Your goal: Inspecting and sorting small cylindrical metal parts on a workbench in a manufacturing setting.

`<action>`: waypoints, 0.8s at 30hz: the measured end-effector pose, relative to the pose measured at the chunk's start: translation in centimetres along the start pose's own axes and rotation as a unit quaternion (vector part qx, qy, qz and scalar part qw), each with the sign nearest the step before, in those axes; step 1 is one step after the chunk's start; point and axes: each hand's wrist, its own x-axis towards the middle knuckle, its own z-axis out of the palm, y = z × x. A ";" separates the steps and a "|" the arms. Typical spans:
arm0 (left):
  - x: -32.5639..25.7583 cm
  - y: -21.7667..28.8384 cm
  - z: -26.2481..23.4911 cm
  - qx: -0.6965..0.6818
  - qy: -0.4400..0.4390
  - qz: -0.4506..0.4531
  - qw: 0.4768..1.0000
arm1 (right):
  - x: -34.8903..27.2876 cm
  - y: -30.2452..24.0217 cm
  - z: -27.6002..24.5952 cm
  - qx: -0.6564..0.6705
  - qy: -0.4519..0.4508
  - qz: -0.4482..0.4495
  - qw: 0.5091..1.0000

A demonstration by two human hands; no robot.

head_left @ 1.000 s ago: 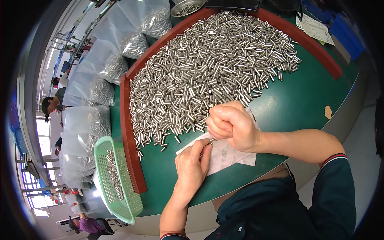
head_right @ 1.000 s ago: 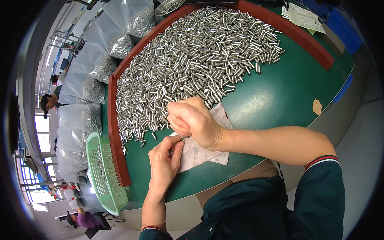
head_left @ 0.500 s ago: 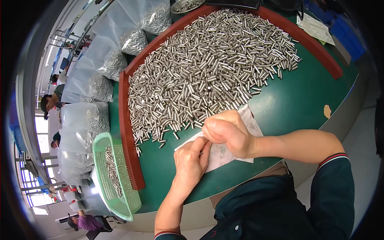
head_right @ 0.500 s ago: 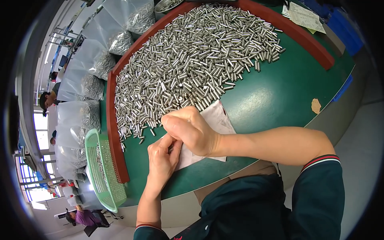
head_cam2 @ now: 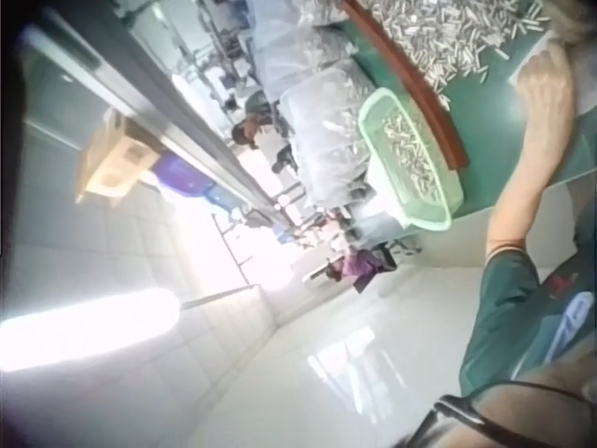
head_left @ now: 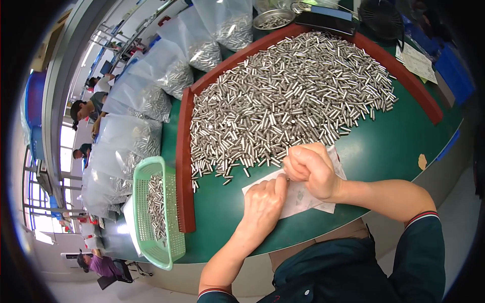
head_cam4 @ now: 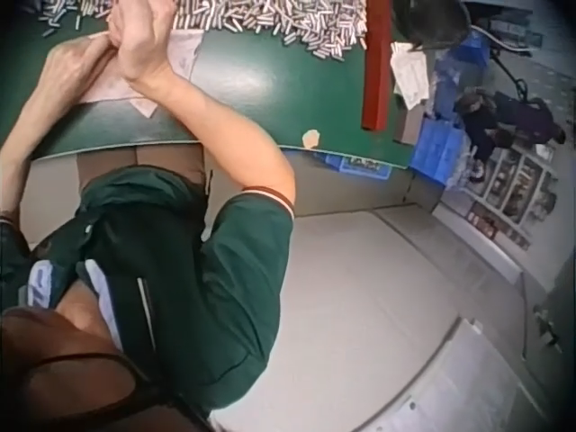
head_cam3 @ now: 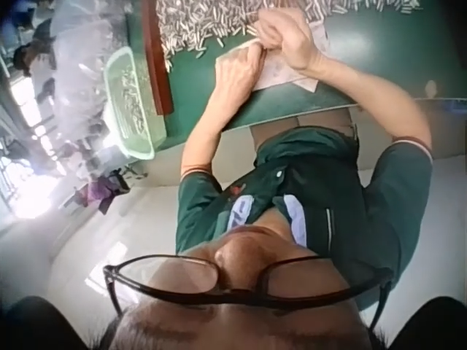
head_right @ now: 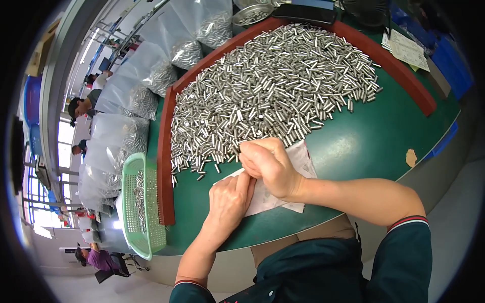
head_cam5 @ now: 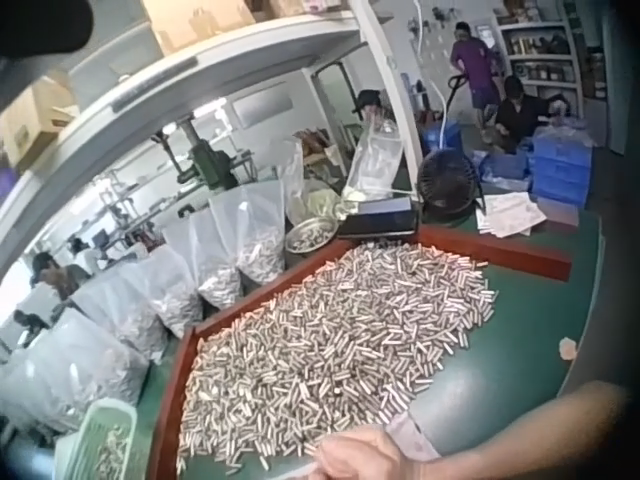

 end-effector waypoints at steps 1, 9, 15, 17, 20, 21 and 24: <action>0.0 -0.1 0.0 -0.021 0.019 -0.012 1.000 | 0.1 0.1 0.2 -0.004 0.001 -0.001 1.000; -1.1 -2.8 -1.9 -0.812 -0.007 -0.281 0.511 | 0.2 0.0 0.0 -0.006 -0.007 0.009 1.000; -1.0 -3.5 -2.0 -0.872 0.035 -0.276 0.402 | 0.1 0.1 -0.1 0.009 -0.014 0.013 1.000; -0.9 -3.5 -2.1 -0.870 0.034 -0.291 0.396 | 0.2 0.1 -0.2 0.008 -0.018 0.011 1.000; -1.0 -3.6 -2.0 -0.865 0.023 -0.307 0.395 | 0.2 0.1 -0.1 0.008 -0.024 0.010 1.000; -0.9 -3.7 -2.0 -0.862 0.017 -0.316 0.396 | 0.2 0.1 -0.1 0.008 -0.023 0.008 1.000; -1.0 -3.8 -1.8 -0.860 0.017 -0.327 0.391 | 0.3 0.0 0.0 -0.002 -0.016 0.010 1.000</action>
